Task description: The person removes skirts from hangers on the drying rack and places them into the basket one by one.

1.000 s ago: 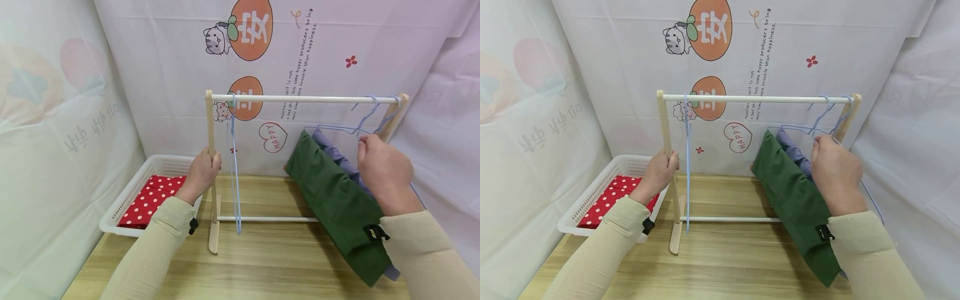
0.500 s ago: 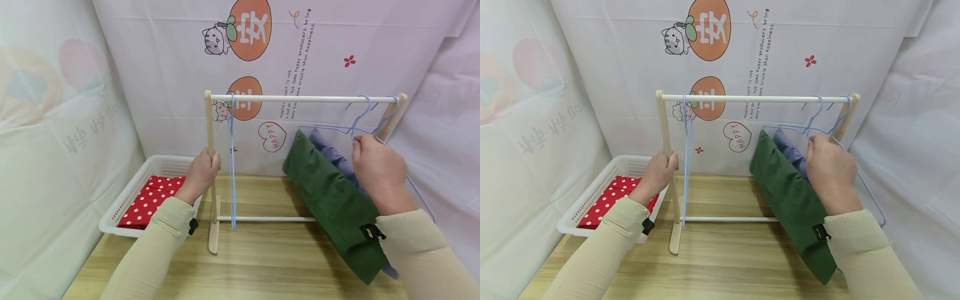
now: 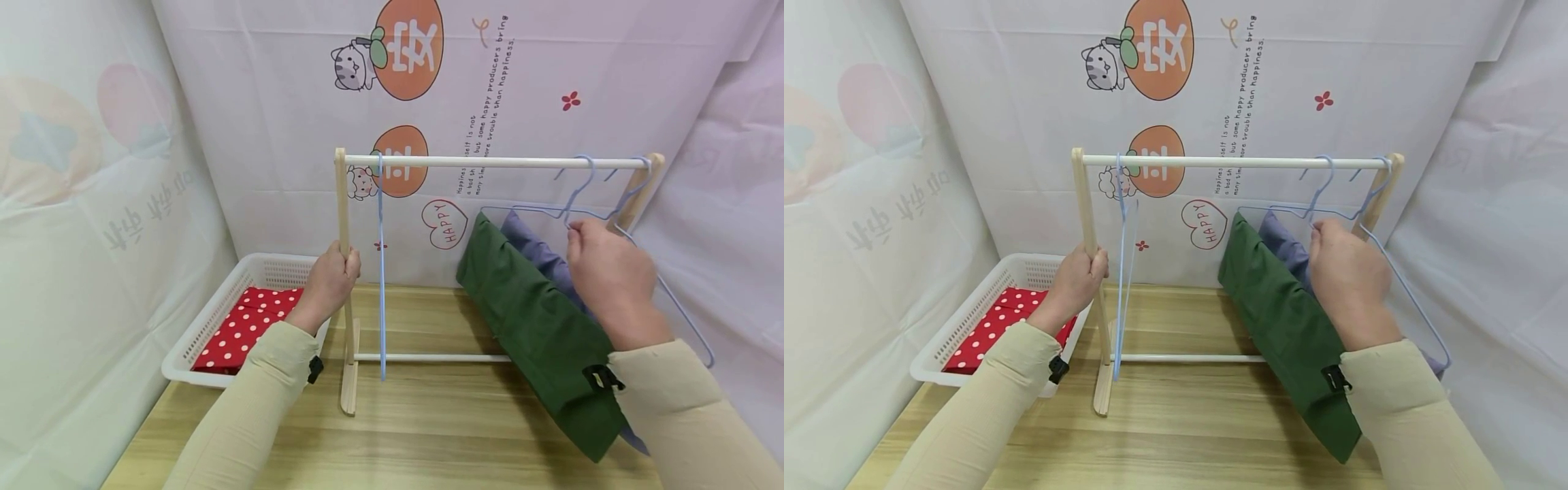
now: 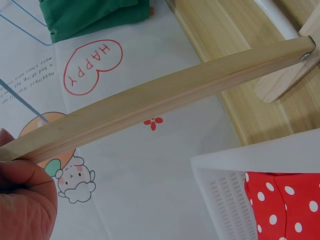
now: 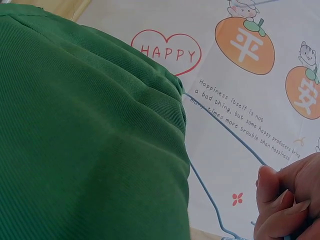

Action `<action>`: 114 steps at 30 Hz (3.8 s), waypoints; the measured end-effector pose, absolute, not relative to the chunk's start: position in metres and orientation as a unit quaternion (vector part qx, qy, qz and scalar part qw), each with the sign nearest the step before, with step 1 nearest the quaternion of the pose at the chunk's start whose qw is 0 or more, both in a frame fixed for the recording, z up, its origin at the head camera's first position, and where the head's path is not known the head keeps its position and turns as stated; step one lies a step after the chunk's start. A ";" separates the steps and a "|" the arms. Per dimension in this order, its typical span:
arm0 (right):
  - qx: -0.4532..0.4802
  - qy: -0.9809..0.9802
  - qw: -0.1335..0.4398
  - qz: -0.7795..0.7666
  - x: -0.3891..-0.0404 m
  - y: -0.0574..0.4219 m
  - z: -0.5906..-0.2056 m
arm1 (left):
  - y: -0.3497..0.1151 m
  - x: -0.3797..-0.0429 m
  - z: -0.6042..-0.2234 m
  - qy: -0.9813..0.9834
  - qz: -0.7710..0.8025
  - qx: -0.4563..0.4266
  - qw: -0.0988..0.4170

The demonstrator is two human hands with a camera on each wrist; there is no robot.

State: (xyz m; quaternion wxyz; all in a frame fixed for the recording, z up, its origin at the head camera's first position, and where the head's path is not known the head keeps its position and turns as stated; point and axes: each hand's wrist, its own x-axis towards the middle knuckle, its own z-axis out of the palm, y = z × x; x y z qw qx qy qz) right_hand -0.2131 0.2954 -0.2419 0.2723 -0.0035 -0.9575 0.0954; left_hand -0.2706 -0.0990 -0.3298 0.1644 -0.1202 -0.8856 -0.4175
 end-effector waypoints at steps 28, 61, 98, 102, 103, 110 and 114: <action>-0.003 -0.974 0.206 0.099 -0.223 0.288 -0.231 | -0.100 -0.272 -0.331 -0.889 -0.406 -0.119 0.173; 0.043 -0.973 0.110 0.200 -0.240 0.254 -0.214 | -0.100 -0.271 -0.330 -0.890 -0.407 -0.120 0.170; 0.109 -0.961 -0.008 0.253 -0.244 0.213 -0.197 | -0.102 -0.273 -0.330 -0.891 -0.401 -0.123 0.171; 0.110 -0.956 -0.016 0.273 -0.243 0.208 -0.196 | -0.101 -0.273 -0.329 -0.892 -0.400 -0.120 0.175; 0.113 -0.955 -0.015 0.275 -0.243 0.207 -0.196 | -0.101 -0.272 -0.329 -0.891 -0.401 -0.120 0.176; 0.125 -0.953 -0.010 0.276 -0.243 0.200 -0.196 | -0.102 -0.272 -0.329 -0.889 -0.406 -0.126 0.172; 0.122 -0.954 -0.011 0.274 -0.244 0.194 -0.197 | -0.102 -0.272 -0.330 -0.887 -0.407 -0.126 0.175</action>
